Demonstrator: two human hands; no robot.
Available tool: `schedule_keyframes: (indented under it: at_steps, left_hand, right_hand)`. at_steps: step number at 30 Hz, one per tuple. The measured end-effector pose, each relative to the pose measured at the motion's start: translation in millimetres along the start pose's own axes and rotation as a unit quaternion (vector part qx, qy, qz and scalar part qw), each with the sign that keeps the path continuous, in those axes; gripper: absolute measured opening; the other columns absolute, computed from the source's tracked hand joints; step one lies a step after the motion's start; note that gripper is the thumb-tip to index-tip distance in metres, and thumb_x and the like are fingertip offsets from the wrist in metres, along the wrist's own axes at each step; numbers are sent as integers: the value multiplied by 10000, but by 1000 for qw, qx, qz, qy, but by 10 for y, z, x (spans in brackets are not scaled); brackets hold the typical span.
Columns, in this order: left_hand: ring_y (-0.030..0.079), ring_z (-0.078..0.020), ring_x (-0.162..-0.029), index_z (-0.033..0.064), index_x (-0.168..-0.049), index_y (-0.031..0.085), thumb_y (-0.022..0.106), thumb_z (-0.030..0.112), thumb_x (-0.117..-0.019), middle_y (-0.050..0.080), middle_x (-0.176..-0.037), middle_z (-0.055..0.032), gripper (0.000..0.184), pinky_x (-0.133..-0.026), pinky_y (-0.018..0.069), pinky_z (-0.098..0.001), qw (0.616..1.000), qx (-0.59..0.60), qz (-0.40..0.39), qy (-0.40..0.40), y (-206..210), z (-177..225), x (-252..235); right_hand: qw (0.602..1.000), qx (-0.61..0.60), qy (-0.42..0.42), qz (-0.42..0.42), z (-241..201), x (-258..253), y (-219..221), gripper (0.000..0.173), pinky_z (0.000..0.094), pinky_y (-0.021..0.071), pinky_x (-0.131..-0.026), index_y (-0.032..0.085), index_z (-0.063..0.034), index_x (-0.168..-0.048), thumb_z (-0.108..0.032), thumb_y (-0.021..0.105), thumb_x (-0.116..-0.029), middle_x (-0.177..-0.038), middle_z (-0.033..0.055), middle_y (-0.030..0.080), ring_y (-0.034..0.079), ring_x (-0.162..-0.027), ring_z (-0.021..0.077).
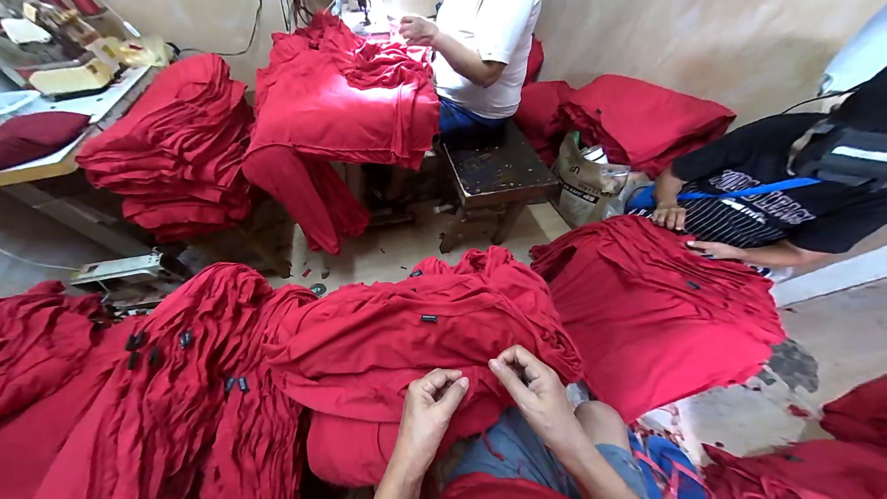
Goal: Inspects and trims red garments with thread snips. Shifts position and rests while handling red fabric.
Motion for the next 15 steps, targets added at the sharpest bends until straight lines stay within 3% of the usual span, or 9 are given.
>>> schedule_keyframes:
  at_steps: [3,5,9,12,15]
  left_hand:
    - [675,-64,-829,-6,-996,734,629,19,-943,727,-904,-27,119,-786,565,-246,996,67,38,-39,25,-16,0]
    - [676,-80,-856,-7,-978,717,614,-22,-921,719,-908,-33,119,-815,563,-267,988,130,50,-66,34,-25,-4]
    - [661,-70,-796,17,-920,713,615,5,-944,705,-840,-16,102,-777,555,-258,980,166,49,-102,60,-17,7]
    - [659,-66,-776,28,-887,722,608,28,-958,703,-815,-8,134,-763,556,-260,978,166,41,-120,61,-22,11]
    - [660,-73,-757,27,-878,715,582,2,-958,704,-811,-25,157,-741,560,-260,968,206,45,-135,47,-14,3]
  right_hand:
    - [993,104,24,-40,-34,35,-11,441,321,561,-738,605,-67,-1217,-408,660,-943,-928,15,673,649,-824,109]
    - [990,129,25,-45,-83,68,-17,478,384,569,-819,562,-32,-1288,-374,630,-962,-1059,83,685,673,-939,172]
    - [992,124,-1,-22,-112,151,-24,360,283,568,-775,596,-49,-1239,-316,562,-1000,-1027,48,685,660,-885,93]
    - [993,100,33,-45,-269,202,-64,381,332,554,-833,604,11,-1276,-276,571,-1027,-1069,121,703,673,-908,145]
    - [992,118,-12,-33,-134,250,-38,381,281,566,-696,632,-106,-1253,-399,538,-1028,-936,5,691,646,-775,73]
Point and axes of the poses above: each hand's wrist, its own x-axis away from the middle knuckle, its own y-axis out of the palm, z = x × y, the point moved 3 cm from there along -x, towards the middle knuckle
